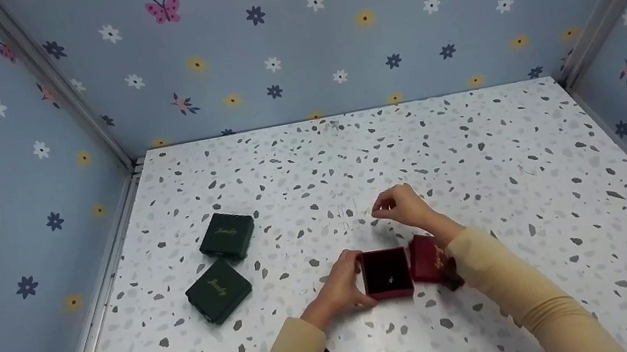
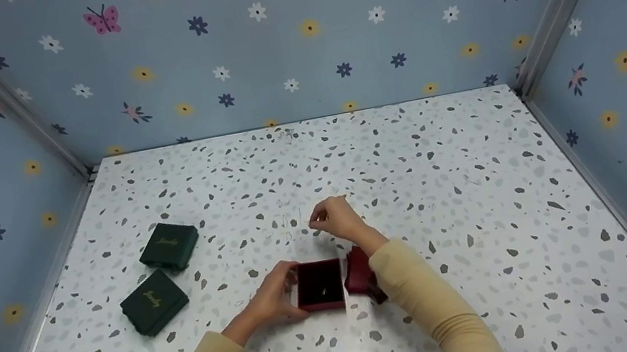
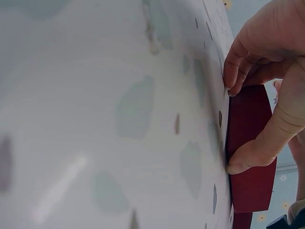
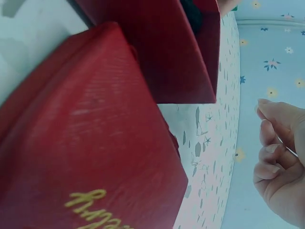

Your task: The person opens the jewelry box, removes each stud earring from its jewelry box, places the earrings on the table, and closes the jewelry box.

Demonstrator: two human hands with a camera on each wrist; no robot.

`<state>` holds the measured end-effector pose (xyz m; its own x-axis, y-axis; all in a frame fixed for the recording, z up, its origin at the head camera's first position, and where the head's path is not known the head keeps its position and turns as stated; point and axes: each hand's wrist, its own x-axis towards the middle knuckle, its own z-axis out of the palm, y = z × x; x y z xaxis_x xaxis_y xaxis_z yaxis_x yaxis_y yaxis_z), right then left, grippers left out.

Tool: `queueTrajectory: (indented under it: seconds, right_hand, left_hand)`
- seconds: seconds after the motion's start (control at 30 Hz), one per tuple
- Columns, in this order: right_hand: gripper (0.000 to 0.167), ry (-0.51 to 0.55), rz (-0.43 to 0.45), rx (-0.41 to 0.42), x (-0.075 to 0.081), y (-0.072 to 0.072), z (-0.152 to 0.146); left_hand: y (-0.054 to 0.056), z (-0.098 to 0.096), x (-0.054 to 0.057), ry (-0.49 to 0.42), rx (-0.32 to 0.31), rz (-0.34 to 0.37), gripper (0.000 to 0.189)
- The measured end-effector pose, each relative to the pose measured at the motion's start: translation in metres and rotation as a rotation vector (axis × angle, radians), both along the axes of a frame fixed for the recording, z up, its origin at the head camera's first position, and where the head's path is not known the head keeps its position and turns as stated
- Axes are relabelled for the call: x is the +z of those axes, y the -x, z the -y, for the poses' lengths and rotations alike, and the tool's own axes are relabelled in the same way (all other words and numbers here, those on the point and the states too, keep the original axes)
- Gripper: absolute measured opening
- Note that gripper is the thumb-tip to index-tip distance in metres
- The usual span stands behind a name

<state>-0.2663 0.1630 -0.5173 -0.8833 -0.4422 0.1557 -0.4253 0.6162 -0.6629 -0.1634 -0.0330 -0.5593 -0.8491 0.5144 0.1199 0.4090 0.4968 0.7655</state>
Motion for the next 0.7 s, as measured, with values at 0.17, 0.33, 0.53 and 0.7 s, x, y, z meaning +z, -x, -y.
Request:
queueTrajectory:
  seconds: [0.17,0.33,0.53,0.7]
  right_hand:
    - [0.004,0.027,-0.029,0.034,-0.003,-0.008,-0.003]
    - [0.006,0.035,-0.034,0.056,-0.006,-0.015,-0.005]
    - [0.005,0.032,-0.001,0.082,-0.006,-0.023,-0.007]
    - [0.004,0.044,0.027,0.12,-0.005,-0.031,-0.007]
  left_hand:
    - [0.0,-0.001,0.0,-0.001,0.008,-0.005,0.079]
    - [0.0,-0.001,0.0,0.021,0.014,-0.005,0.079]
    - [0.0,-0.001,-0.001,0.028,0.014,-0.008,0.078]
    - [0.0,-0.002,0.001,0.031,0.017,0.021,0.078]
